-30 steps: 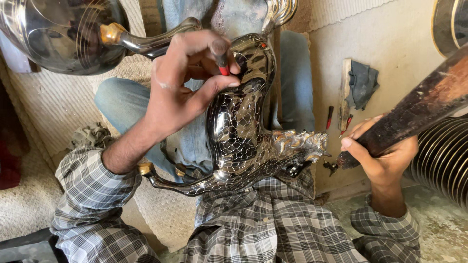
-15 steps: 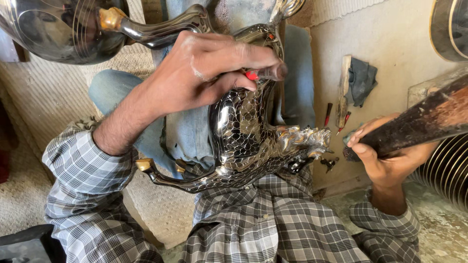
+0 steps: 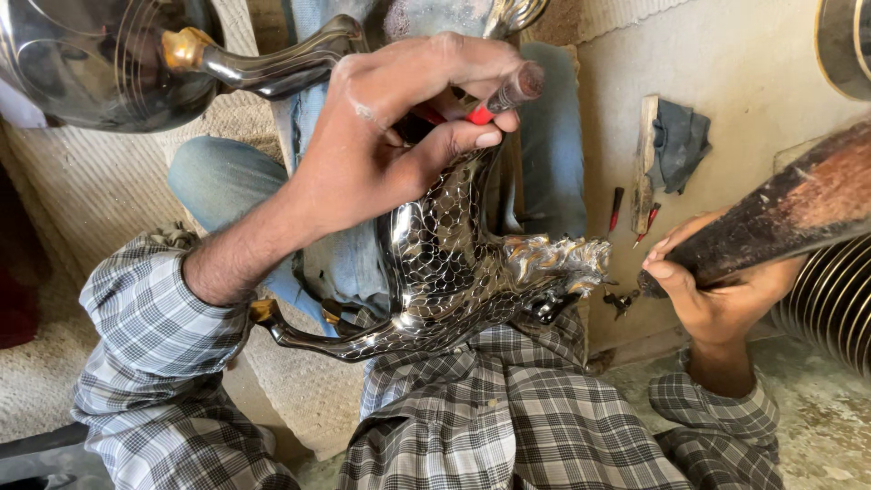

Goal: The person engraves a silver-colored metal object shaped like a horse using a red-handled chisel and a wooden mallet. They repeatedly strike the chisel to create a patterned texture on the object's surface, occasionally repositioning the object on their lap.

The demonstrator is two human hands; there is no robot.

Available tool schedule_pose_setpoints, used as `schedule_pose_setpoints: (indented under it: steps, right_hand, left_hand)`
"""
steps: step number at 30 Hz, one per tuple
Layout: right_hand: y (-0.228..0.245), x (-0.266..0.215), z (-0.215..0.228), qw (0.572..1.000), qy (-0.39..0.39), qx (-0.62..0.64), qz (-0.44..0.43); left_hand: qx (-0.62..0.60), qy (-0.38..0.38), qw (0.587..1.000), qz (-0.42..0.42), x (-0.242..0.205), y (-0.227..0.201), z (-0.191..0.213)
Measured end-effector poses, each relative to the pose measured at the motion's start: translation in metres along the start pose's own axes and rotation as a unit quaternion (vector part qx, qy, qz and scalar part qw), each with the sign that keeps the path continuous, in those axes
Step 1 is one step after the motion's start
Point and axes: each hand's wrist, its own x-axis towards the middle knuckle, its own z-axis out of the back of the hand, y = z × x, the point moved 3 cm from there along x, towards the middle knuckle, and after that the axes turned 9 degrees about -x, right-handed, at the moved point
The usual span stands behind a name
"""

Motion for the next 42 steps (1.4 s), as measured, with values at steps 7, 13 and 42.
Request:
schedule_pose_setpoints:
  steps: [7,13,42]
  right_hand:
    - [0.016,0.016,-0.003,1.0,-0.019,-0.015,-0.019]
    - [0.017,0.024,0.005,0.996,0.003,-0.084,-0.005]
    - [0.05,0.049,-0.012,0.984,-0.009,0.021,0.179]
  left_hand:
    - [0.022,-0.019,0.99,0.137,0.012,0.022,-0.021]
    - [0.07,-0.008,0.997,-0.045,0.011,0.026,-0.027]
    - [0.062,0.137,0.986,-0.069,-0.01,0.024,0.018]
